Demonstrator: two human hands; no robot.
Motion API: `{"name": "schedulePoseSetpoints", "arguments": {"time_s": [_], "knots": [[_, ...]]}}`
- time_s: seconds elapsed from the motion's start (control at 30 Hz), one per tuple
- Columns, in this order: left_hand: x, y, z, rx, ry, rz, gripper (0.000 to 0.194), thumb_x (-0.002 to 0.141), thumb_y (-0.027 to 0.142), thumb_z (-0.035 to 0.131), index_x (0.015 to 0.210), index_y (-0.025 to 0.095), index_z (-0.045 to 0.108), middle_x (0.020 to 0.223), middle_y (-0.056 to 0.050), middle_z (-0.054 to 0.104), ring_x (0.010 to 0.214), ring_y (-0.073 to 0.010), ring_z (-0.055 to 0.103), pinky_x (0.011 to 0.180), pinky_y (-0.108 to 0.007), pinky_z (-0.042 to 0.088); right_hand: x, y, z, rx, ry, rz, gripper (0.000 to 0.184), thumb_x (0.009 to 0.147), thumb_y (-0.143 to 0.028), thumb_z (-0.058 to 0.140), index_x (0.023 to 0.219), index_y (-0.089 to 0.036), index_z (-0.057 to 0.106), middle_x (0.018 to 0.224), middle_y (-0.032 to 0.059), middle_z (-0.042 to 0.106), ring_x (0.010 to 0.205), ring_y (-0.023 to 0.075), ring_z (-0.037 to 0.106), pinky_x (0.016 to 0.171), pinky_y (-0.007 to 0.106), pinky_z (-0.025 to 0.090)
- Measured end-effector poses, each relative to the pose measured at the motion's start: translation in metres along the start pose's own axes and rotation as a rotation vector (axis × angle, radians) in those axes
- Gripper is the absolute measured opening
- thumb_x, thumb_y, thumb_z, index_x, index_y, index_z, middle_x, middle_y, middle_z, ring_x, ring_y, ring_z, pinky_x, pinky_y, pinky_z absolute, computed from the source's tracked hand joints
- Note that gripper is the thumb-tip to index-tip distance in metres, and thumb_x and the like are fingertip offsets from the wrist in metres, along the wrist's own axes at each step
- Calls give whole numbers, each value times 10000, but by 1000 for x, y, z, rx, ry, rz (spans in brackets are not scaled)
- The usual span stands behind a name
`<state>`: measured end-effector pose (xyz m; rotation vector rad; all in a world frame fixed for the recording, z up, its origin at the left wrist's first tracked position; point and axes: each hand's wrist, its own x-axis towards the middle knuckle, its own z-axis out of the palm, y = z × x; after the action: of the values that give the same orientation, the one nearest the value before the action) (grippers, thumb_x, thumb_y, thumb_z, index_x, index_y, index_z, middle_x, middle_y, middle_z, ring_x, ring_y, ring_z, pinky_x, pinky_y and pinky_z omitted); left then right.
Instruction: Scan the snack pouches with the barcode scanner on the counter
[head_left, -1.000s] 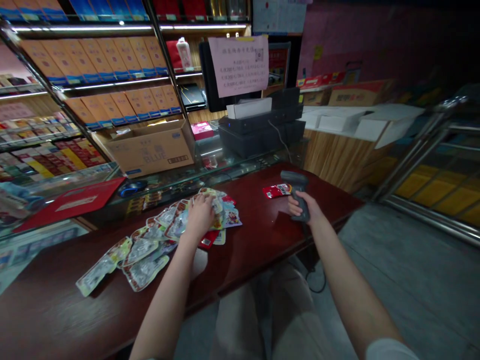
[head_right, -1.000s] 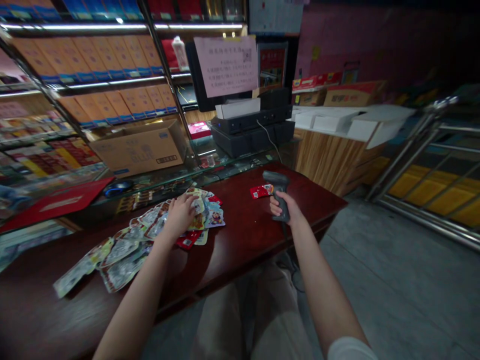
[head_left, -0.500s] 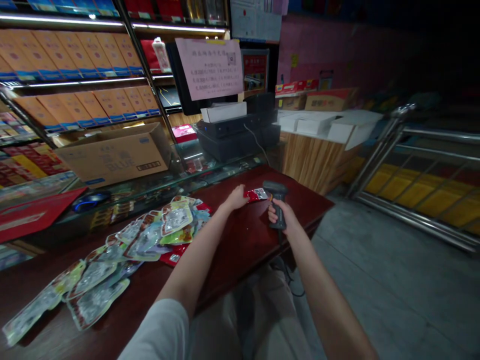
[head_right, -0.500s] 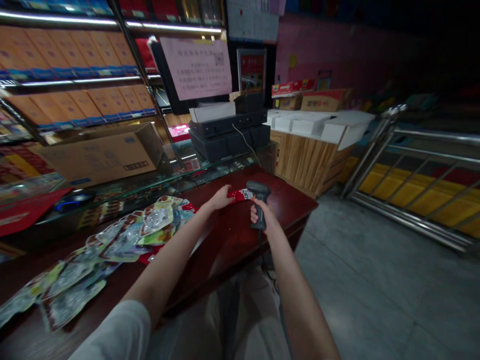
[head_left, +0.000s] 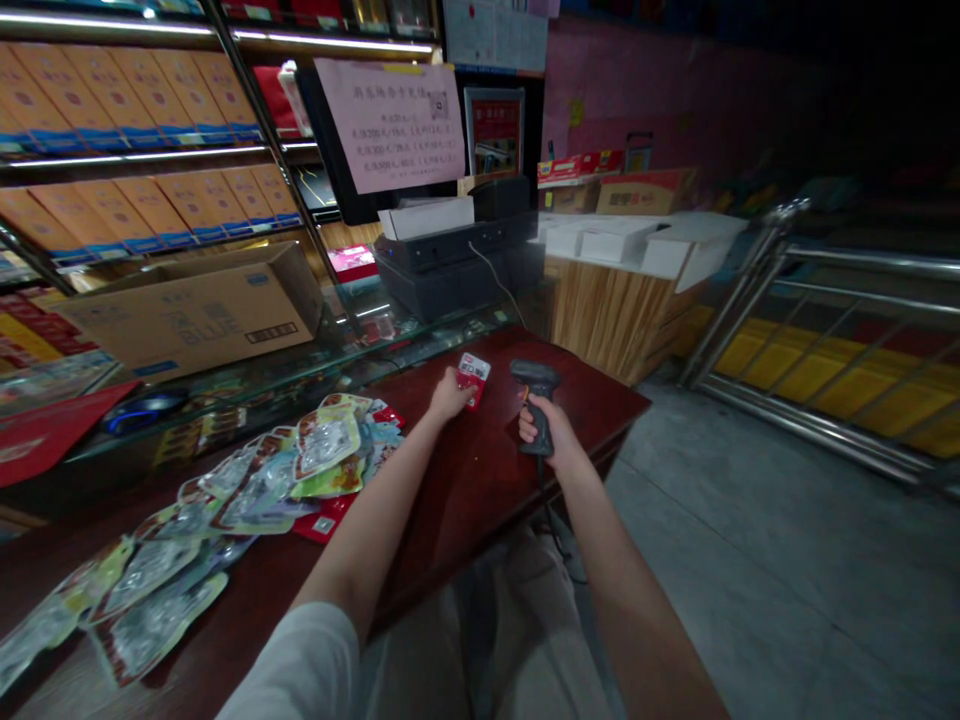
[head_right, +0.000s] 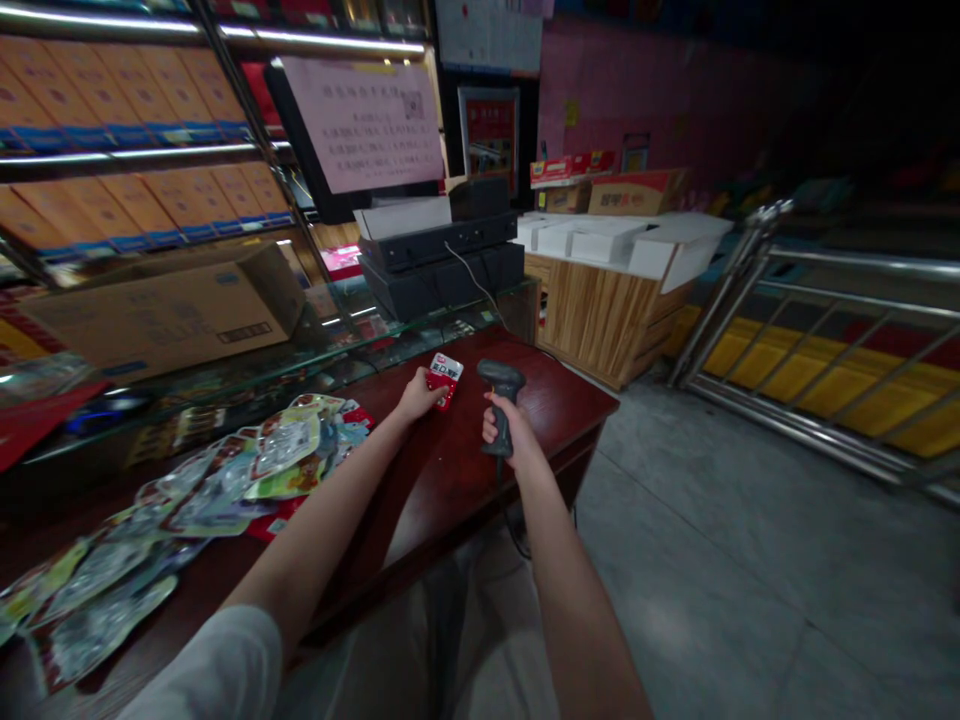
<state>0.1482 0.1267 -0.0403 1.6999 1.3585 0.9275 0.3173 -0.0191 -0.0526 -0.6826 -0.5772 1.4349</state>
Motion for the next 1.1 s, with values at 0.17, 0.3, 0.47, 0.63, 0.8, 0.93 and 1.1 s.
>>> {"name": "schedulePoseSetpoints", "arguments": {"time_s": [0.17,0.3,0.47,0.63,0.8,0.93,1.1], "knots": [[-12,4,-11,-250,53,-9,300,672,180,766,867,191,538,859,-46,703,811,-202,697,839,-385,554,1,1,0,-24,-18,-7,356,736,-375,749,967,-207,536,516,-96,473,363,65,388,344,183,304],[-36,12,-30,-457,34,-20,292,741,188,688,990,168,537,888,-49,704,767,-186,715,795,-401,588,-6,-1,6,-116,-94,-14,385,736,-395,755,1003,-201,557,516,-100,490,351,61,372,343,184,309],[-64,22,-71,-741,47,-7,327,746,152,646,1044,179,513,883,-26,698,751,-184,723,811,-427,597,-24,2,20,-173,-290,29,399,774,-415,729,1061,-201,554,542,-101,491,335,55,341,330,187,294],[-83,23,-116,-672,34,107,421,750,214,682,1138,202,520,958,-29,696,789,-189,720,789,-393,599,-44,26,49,-189,-385,122,405,819,-419,690,1121,-196,539,548,-102,486,333,50,324,324,184,277],[-101,9,-149,-619,65,157,482,772,261,675,1219,211,500,997,-50,698,837,-213,716,790,-411,595,-62,55,85,-185,-441,184,400,802,-417,707,1088,-191,543,541,-104,483,328,44,319,321,179,278],[-116,-1,-167,-568,145,185,438,753,262,675,1164,200,534,966,-48,699,828,-205,703,820,-409,579,-73,69,109,-199,-474,194,360,800,-412,711,1030,-202,530,541,-108,480,326,41,317,324,175,282],[-134,-2,-179,-483,199,223,317,734,245,670,1034,186,589,880,-38,691,747,-189,663,745,-352,558,-82,81,126,-234,-495,191,336,805,-417,698,991,-212,507,536,-115,465,326,39,307,331,174,292]]}}
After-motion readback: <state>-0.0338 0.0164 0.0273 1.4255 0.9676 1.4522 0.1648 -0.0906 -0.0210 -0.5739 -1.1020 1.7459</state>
